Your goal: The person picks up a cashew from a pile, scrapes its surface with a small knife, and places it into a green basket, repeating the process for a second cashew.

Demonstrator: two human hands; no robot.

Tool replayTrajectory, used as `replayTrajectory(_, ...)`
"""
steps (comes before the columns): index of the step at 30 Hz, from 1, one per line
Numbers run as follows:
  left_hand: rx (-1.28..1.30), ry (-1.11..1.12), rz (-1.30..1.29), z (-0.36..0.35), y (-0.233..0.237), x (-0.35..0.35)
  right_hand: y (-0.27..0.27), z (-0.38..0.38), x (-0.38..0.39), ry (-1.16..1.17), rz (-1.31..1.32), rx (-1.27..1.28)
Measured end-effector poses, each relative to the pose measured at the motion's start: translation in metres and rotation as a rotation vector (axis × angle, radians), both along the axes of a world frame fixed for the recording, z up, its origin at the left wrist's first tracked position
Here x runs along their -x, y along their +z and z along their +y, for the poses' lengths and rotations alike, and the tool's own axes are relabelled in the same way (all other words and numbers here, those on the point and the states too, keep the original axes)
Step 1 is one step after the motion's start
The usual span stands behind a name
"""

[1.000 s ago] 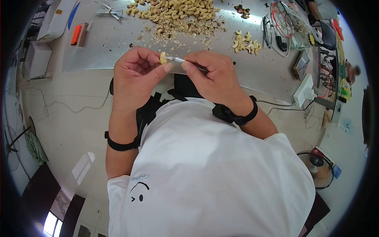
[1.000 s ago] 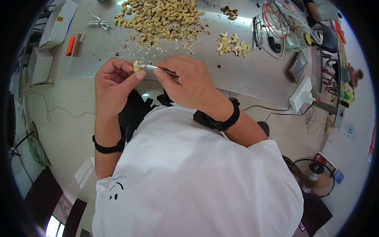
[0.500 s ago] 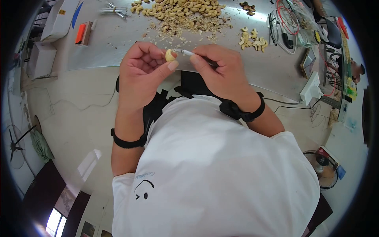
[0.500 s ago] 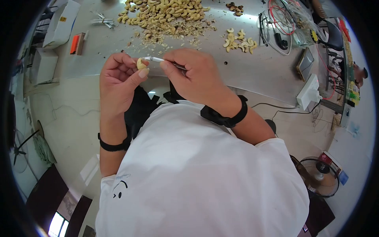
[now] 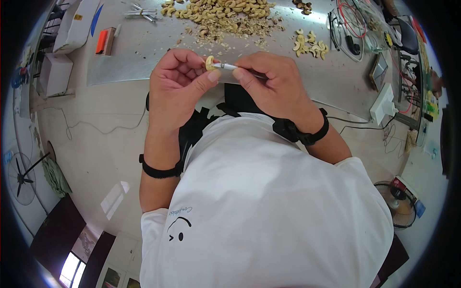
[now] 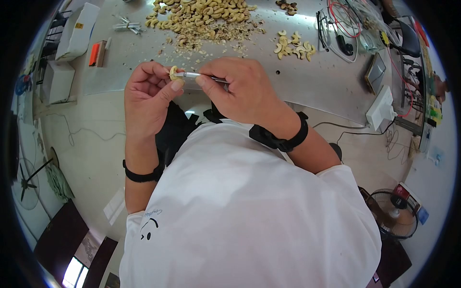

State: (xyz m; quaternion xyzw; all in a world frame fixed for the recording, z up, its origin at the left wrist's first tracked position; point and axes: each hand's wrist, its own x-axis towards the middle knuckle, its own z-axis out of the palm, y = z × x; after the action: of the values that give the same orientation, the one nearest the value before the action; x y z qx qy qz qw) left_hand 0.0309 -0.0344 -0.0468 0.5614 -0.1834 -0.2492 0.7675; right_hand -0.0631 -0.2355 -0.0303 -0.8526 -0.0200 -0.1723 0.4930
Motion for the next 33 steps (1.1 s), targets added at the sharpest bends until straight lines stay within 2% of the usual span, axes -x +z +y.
replayTrajectory(19,-0.004,0.014,0.063,-0.002,0.005,0.005,-0.001,0.004,0.005,-0.011,0.04,-0.058)
replayTrajectory(22,-0.001,-0.016,0.003,0.0,0.0,0.003,-0.003,0.004,0.004,-0.019,0.023,-0.045)
replayTrajectory(29,-0.035,0.049,0.023,-0.003,0.006,0.007,-0.001,0.006,0.005,-0.033,0.052,-0.037)
replayTrajectory(33,-0.003,0.049,0.083,-0.002,0.007,0.008,-0.011,0.011,0.004,-0.108,-0.043,0.021)
